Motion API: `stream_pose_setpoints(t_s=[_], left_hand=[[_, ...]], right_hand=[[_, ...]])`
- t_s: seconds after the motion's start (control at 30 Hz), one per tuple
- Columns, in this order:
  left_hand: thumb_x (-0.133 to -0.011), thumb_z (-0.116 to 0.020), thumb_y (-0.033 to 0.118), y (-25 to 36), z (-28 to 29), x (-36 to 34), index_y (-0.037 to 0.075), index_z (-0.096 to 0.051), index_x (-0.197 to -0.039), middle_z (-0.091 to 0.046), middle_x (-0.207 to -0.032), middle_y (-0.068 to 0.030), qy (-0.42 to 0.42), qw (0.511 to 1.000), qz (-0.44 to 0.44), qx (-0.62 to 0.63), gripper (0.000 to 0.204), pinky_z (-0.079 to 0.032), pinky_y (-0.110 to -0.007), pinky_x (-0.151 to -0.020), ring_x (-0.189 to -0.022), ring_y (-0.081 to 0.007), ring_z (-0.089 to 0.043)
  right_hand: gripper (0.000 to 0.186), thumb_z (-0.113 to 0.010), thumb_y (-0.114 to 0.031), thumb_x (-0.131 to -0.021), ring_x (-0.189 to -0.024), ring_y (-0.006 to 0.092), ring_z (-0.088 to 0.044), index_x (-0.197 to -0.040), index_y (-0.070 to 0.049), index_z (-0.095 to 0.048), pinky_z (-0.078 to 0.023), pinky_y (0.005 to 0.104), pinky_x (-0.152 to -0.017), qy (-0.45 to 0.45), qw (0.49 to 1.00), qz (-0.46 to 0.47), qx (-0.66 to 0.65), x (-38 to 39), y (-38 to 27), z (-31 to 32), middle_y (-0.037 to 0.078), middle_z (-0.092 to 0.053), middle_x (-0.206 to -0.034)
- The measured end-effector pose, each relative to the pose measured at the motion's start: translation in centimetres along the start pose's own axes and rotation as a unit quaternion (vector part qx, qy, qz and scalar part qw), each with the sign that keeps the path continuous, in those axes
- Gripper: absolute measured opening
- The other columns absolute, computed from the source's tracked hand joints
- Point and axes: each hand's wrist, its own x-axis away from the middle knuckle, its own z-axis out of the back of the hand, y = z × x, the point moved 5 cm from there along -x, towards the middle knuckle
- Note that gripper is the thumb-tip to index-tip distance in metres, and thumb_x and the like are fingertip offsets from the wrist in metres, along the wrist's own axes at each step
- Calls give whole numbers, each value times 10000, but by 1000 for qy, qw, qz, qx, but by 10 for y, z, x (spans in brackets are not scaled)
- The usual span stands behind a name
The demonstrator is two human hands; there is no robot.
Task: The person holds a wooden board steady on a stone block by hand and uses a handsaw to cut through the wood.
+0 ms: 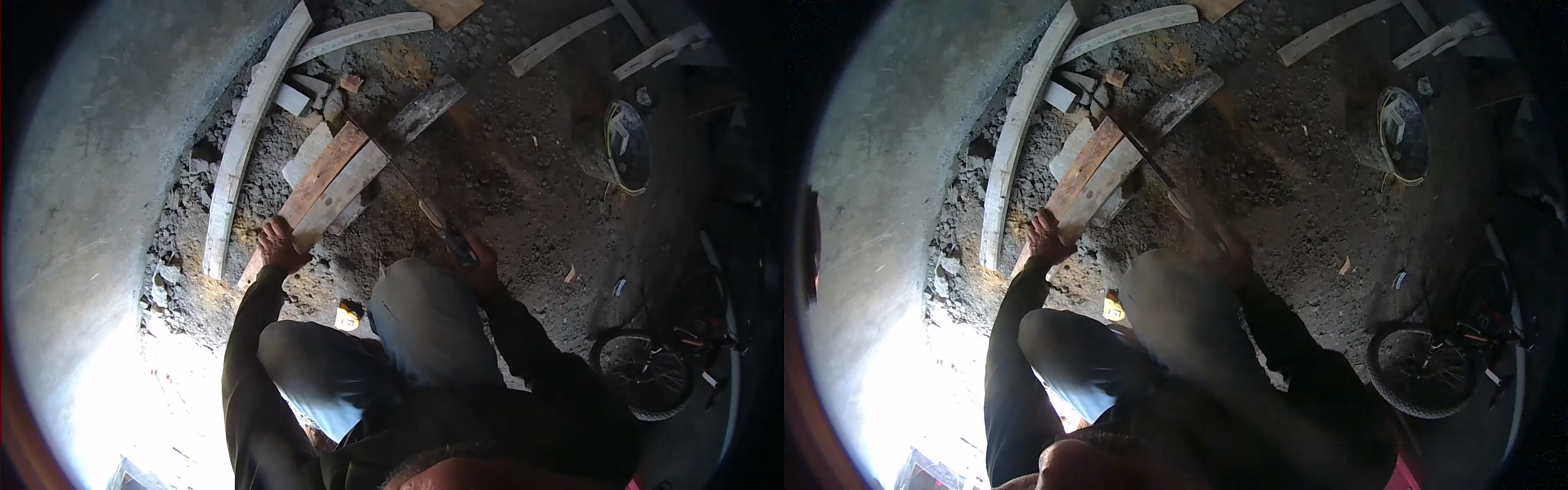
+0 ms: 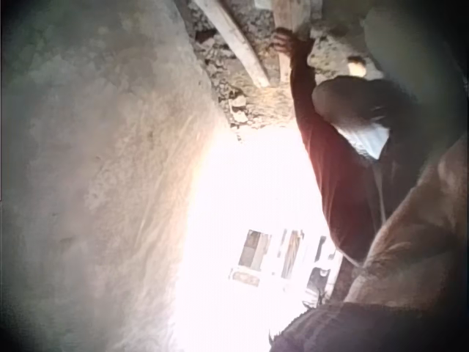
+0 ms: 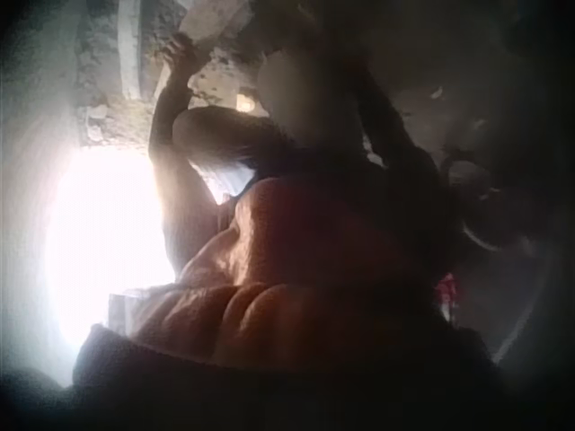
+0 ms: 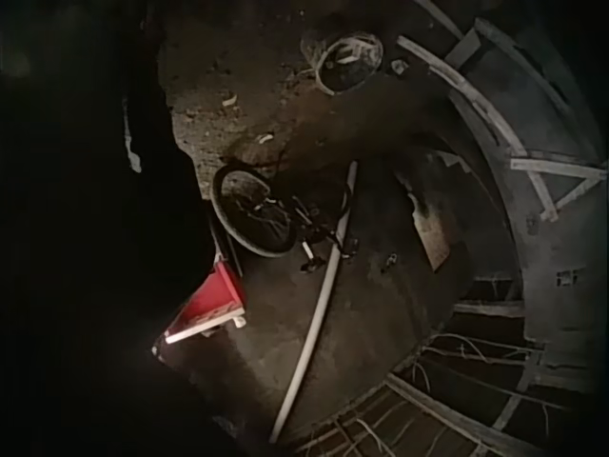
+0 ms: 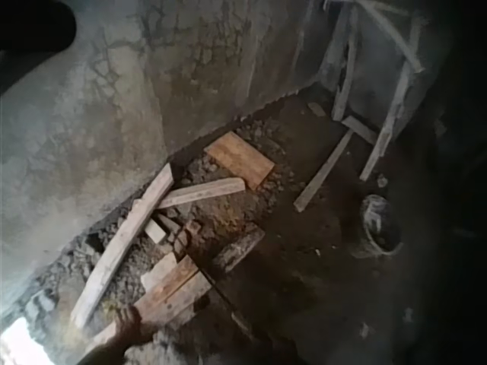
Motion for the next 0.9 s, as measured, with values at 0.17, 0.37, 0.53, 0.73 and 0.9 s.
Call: stream_pose_setpoints(t_s=[0.17,0.37,0.53,0.73,0.9], left_hand=[[-450,-831,394,-9,-5,-1,-10,-247,-1289,-344,-1193,-192,-44,998,36,14,1099,-348,-508,-898,-1090,-386,-387],[-438,-852,346,0,-5,2,46,-235,-1258,-350,-1181,-195,-36,999,20,31,1068,-366,-526,-892,-1092,-402,-388],[-449,-850,307,-8,-6,-1,67,-233,-1235,-352,-1173,-191,-38,997,53,44,1027,-365,-537,-901,-1097,-410,-384],[-452,-828,338,2,6,-1,35,-276,-1221,-354,-1129,-173,-8,999,24,20,994,-363,-513,-858,-1055,-390,-398],[-459,-824,339,-2,5,-1,19,-282,-1223,-349,-1134,-171,8,1000,-8,22,990,-354,-513,-856,-1046,-385,-397]], right_hand=[[493,-723,-131,-746,-845,159,-645,-1198,-33,-553,-498,298,-739,-34,997,-4,65,-7,-21,-2,127,-653,-932],[502,-711,-124,-744,-857,169,-644,-1211,-38,-549,-497,310,-733,-17,997,19,76,4,-1,1,131,-649,-956],[518,-696,-109,-753,-880,206,-657,-1238,-41,-530,-507,330,-751,19,992,89,91,12,-9,10,144,-653,-992],[511,-682,-82,-759,-957,229,-653,-1245,-45,-527,-507,335,-795,-10,998,37,49,5,-1,6,153,-651,-1048],[504,-688,-75,-758,-920,234,-660,-1233,-21,-527,-509,331,-777,-4,990,56,126,-1,-4,1,161,-658,-993]])
